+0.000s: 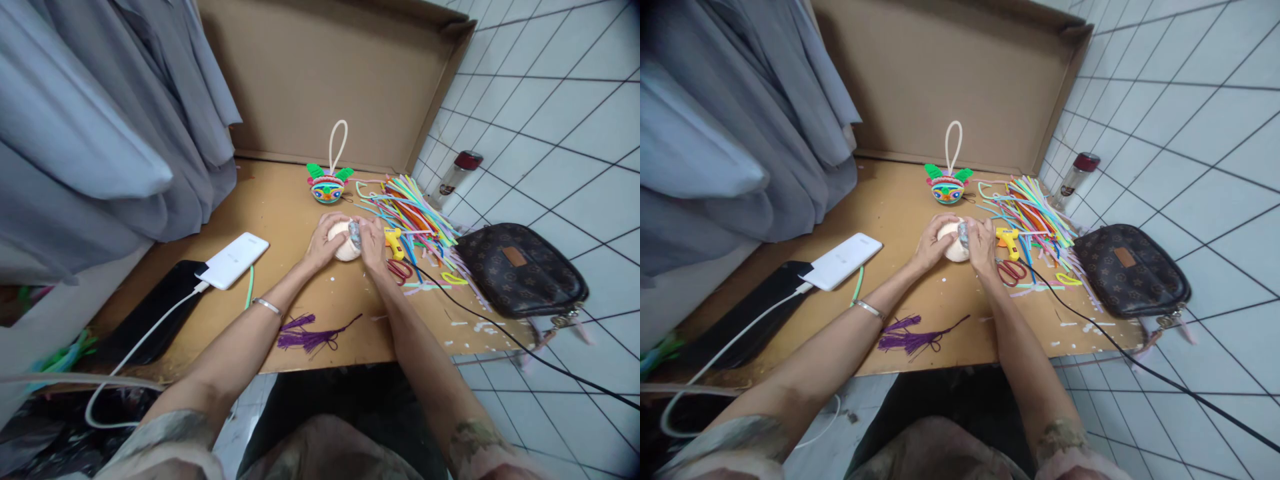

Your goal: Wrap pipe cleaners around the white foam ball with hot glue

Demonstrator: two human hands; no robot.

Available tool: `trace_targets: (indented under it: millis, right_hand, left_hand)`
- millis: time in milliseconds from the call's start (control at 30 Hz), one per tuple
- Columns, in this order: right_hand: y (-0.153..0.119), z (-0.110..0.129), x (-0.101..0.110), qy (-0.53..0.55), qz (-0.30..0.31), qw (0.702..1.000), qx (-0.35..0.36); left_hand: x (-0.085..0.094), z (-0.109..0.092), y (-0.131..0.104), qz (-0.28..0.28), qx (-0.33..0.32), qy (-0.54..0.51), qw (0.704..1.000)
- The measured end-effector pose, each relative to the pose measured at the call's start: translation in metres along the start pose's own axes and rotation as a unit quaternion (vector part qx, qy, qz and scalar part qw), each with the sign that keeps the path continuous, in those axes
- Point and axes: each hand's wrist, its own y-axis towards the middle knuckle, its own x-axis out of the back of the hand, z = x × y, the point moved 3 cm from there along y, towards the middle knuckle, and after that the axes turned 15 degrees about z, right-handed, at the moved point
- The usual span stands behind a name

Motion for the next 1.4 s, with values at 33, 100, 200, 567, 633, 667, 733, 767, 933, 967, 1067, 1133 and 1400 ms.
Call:
trace_targets:
  millis: [33,100,200,567,633,667,733,767,933,967,1067,1133,1400]
  right_hand:
    - [-0.001,-0.002,0.0,0.011,0.004,1.0,0.0]
    - [-0.002,-0.006,0.001,0.028,0.013,1.0,-0.004]
    - [-0.003,-0.011,0.002,0.034,0.017,0.999,-0.014]
    - [-0.011,0.008,-0.002,-0.078,0.064,0.995,0.023]
    - [-0.013,0.012,-0.001,-0.089,0.072,0.993,0.031]
    - [-0.013,0.014,-0.001,-0.088,0.073,0.993,0.033]
    - [-0.015,0.016,0.0,-0.074,0.072,0.994,0.032]
    - [-0.016,0.017,0.001,-0.062,0.071,0.995,0.03]
    - [-0.016,0.022,0.001,0.001,0.079,0.997,0.02]
    - [-0.016,0.022,0.001,0.014,0.082,0.996,0.017]
    - [-0.013,0.02,0.002,0.06,0.085,0.995,0.005]
    - [-0.012,0.018,0.003,0.084,0.077,0.993,-0.004]
    - [-0.015,0.018,0.008,0.118,0.059,0.991,-0.007]
  left_hand:
    - [0.0,0.0,0.0,0.002,0.0,0.005,1.0]
    - [0.001,0.0,0.001,0.007,0.004,0.007,1.0]
    - [0.002,0.0,0.003,0.019,0.014,-0.003,1.0]
    - [0.003,-0.001,0.0,0.001,0.04,-0.069,0.997]
    - [0.002,-0.003,0.0,0.005,0.04,-0.074,0.996]
    - [0.002,-0.003,0.0,0.007,0.04,-0.074,0.996]
    - [0.002,-0.005,0.0,0.007,0.041,-0.074,0.996]
    - [0.003,-0.005,0.0,0.006,0.042,-0.072,0.996]
    - [0.003,-0.003,-0.001,0.0,0.052,-0.056,0.997]
    - [0.002,-0.001,-0.001,-0.001,0.053,-0.055,0.997]
    - [0.002,0.004,0.0,-0.015,0.056,-0.058,0.997]
    - [0.003,0.006,0.001,-0.026,0.059,-0.06,0.996]
    - [0.006,0.008,0.002,-0.036,0.061,-0.057,0.996]
